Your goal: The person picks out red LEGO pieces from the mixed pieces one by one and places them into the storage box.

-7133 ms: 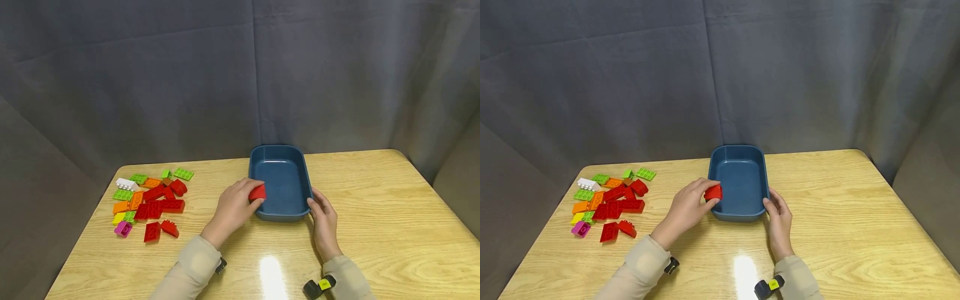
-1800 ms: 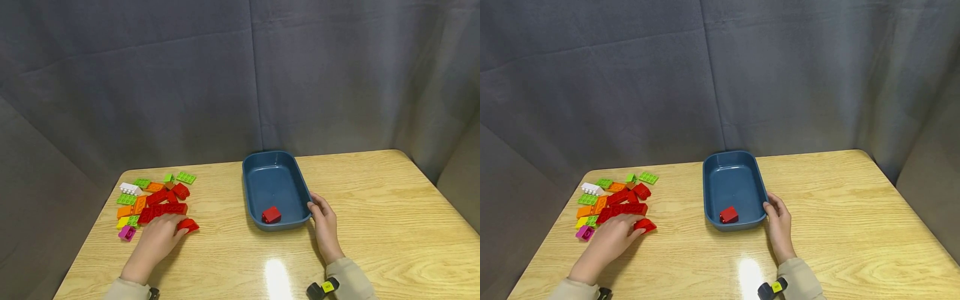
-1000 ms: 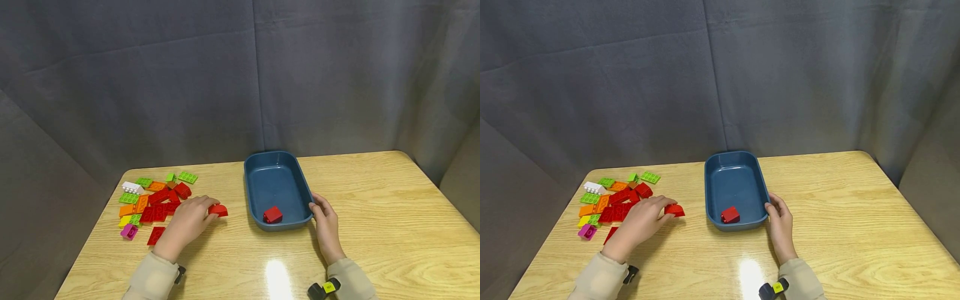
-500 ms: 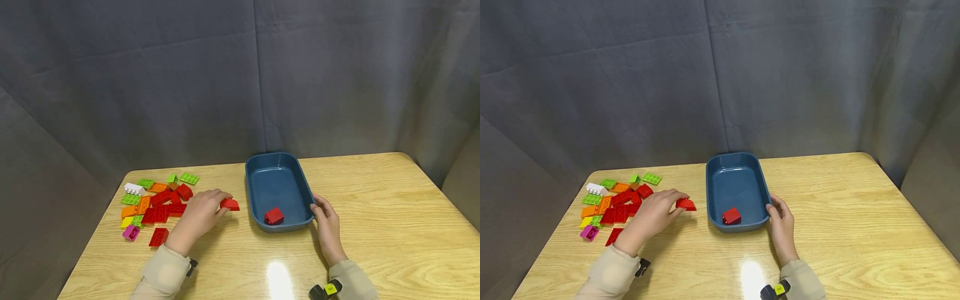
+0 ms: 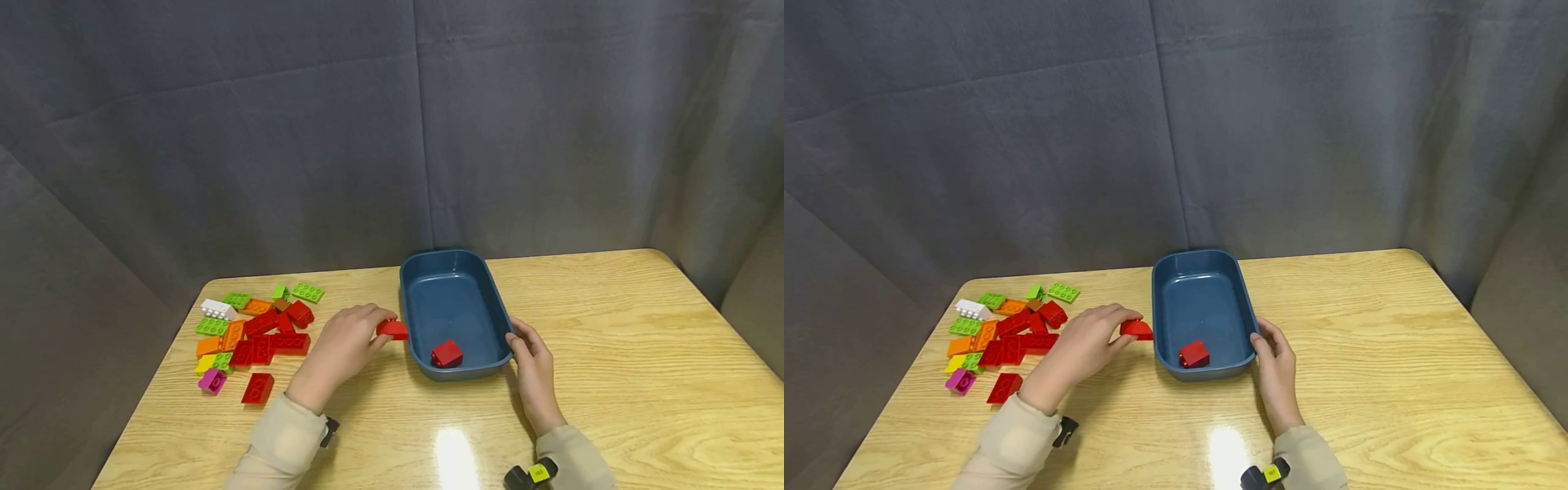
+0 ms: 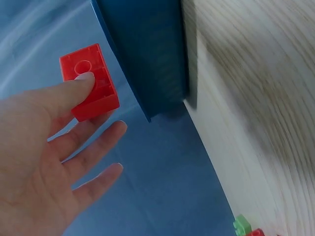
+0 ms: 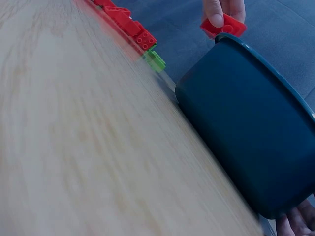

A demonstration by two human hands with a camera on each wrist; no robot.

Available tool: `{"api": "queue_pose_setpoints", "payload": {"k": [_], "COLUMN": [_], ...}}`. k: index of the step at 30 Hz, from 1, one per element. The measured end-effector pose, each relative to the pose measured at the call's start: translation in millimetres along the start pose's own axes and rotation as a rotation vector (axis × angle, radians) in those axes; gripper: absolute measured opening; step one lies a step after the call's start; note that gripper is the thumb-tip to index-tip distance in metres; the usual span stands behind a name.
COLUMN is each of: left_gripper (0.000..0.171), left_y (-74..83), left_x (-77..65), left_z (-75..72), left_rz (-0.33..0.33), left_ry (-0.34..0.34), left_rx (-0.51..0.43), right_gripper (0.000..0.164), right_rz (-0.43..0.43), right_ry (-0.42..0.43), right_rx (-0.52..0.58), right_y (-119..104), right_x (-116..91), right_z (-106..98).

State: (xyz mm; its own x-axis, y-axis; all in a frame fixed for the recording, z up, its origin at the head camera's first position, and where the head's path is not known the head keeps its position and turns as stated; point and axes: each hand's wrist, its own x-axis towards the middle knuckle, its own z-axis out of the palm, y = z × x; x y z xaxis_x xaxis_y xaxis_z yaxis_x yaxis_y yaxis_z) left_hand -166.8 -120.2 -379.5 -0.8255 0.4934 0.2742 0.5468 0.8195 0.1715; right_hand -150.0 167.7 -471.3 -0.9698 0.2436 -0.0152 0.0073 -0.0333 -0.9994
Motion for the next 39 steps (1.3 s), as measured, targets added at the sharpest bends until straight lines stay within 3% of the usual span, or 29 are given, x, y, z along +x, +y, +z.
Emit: {"api": "queue_pose_setpoints", "payload": {"k": [18,39], "left_gripper": [0.033,0.035], "left_y": [23.6,31.7], "left_x": [10.8,12.5], "left_z": [7.1,11.8], "left_rz": [0.007,-0.022], "left_ry": [-0.050,-0.051], "left_rx": [-0.039,-0.021], "right_gripper": [0.039,0.040], "right_rz": [-0.018,-0.001], "right_ry": [-0.007,-0.013], "right_rx": [0.004,0.003], "right_y": [0,0], "right_x": [-1,0], "right_z": [-1,-2]}}
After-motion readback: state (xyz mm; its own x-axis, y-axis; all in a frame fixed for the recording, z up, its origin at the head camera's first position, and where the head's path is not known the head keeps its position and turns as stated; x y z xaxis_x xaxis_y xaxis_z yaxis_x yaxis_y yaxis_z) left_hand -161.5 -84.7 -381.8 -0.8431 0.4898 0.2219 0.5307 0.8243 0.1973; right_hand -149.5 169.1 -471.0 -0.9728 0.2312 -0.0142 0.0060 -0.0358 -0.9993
